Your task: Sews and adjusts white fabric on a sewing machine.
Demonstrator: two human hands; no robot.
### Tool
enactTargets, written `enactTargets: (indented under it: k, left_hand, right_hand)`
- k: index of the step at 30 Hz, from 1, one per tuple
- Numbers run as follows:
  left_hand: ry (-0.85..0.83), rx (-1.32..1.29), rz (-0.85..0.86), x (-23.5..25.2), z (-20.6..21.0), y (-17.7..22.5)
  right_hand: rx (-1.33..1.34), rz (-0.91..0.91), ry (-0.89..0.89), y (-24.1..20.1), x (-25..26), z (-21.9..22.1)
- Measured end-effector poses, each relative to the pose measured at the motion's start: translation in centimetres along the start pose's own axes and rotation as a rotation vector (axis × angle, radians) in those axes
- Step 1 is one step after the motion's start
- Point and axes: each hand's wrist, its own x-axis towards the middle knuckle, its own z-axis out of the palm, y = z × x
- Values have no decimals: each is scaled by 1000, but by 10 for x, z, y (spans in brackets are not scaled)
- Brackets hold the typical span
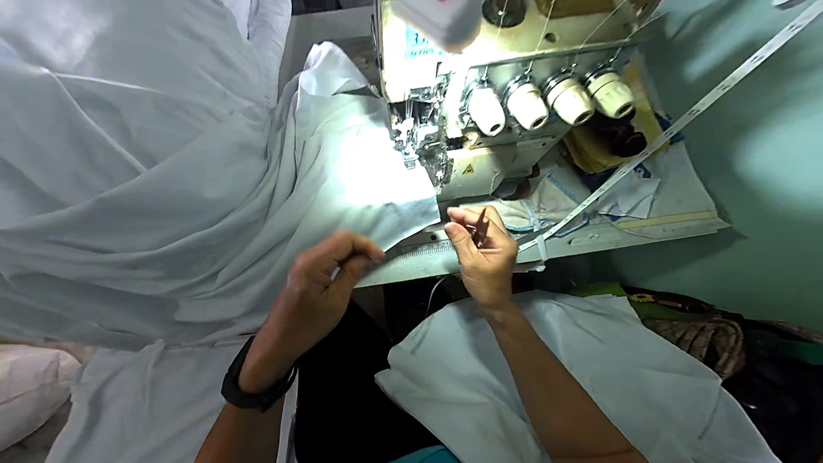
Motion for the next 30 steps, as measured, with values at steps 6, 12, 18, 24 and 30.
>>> enactTargets:
  k: [6, 12, 18, 24, 30]
  left_hand:
    - [253, 125, 103, 49, -1, -23]
    - [117, 179, 53, 77, -1, -5]
    - [151, 283, 3, 91, 17, -12]
    - [151, 710, 278, 73, 33, -10]
    - [153, 633, 241, 68, 32, -25]
  right_hand:
    - [205, 266, -114, -1, 10, 20]
    - [362, 359, -75, -27, -12, 33]
    - [313, 182, 5, -16, -12, 37]
    - [268, 118, -5, -25, -19, 34]
    - [166, -16, 9, -16, 8, 43]
